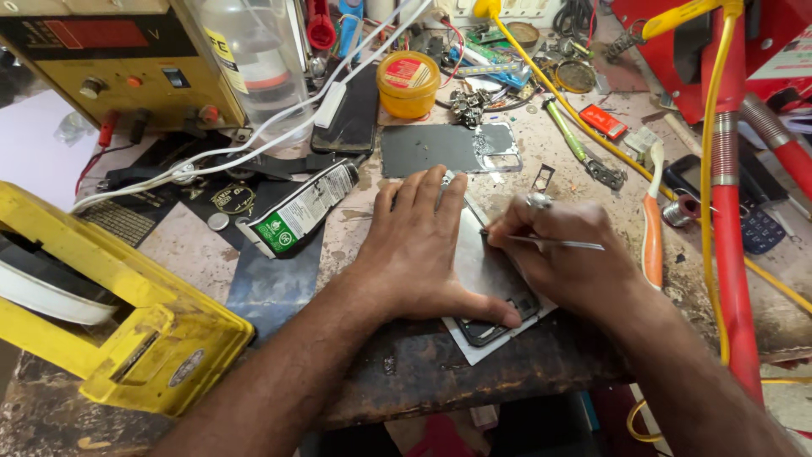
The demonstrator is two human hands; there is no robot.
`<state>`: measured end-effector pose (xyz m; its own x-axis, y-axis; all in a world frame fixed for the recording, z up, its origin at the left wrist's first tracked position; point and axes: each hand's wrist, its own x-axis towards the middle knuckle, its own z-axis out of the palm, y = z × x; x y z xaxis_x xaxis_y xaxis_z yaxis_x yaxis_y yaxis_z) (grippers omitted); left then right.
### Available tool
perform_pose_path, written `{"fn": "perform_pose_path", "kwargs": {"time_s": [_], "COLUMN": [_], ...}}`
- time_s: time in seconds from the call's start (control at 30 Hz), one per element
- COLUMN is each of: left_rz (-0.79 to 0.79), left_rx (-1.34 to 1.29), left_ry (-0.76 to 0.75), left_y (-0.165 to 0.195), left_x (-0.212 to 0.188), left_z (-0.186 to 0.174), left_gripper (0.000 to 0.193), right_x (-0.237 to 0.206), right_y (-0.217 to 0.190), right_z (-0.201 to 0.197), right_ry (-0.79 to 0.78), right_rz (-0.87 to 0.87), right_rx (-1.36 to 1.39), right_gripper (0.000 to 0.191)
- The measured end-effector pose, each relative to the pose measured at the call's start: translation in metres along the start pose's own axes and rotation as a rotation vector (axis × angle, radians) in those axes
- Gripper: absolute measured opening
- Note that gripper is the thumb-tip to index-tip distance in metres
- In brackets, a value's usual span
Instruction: The person pries the screen assembly off a smartphone on a cluttered repair bench, working a thin metal pry tool around the edge of the display while holding the phone steady with the other hand, and repositions the phone on a paper sheet as the screen separates from the frame.
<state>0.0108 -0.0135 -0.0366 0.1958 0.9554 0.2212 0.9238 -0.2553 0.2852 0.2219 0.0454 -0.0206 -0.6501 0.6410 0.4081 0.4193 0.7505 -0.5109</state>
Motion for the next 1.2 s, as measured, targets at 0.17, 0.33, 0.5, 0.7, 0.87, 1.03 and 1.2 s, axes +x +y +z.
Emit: {"fn": "perform_pose_path", "kwargs": {"time_s": [0.17, 0.33, 0.5, 0.7, 0.87, 1.03, 1.2], "left_rz": [-0.007, 0.007, 0.019, 0.011, 0.039, -0.014, 0.015], "left_rx": [-0.039, -0.044, -0.078, -0.056, -0.097, -0.085, -0.102], "left_ry": [0.027, 0.036, 0.079, 0.057, 0.106, 0.01, 0.072], "left_y": [0.001, 0.0, -0.001, 0.0, -0.001, 0.001, 0.0], "left_x": [0.0, -0.001, -0.001, -0.001, 0.0, -0.001, -0.001], "left_z": [0.0, 0.001, 0.002, 0.002, 0.002, 0.003, 0.003], "left_gripper": [0.171, 0.172, 0.172, 0.171, 0.173, 0.176, 0.177], "right_x": [-0.009, 0.003, 0.006, 0.017, 0.022, 0.016, 0.033], "right_y": [-0.005, -0.01, -0.031, -0.037, -0.01, -0.011, -0.009], "right_z": [-0.005, 0.0, -0.006, -0.003, 0.005, 0.004, 0.01], "right_ry": [-0.027, -0.026, -0.017, -0.042, 0.03, 0.001, 0.038], "right_rz": [-0.029, 0.038, -0.011, 0.09, -0.088, -0.04, -0.135], "right_rx": [-0.154, -0.176, -0.163, -0.192, -0.137, -0.106, -0.043], "right_gripper": [0.01, 0.009, 0.01, 0.008, 0.009, 0.008, 0.012]}}
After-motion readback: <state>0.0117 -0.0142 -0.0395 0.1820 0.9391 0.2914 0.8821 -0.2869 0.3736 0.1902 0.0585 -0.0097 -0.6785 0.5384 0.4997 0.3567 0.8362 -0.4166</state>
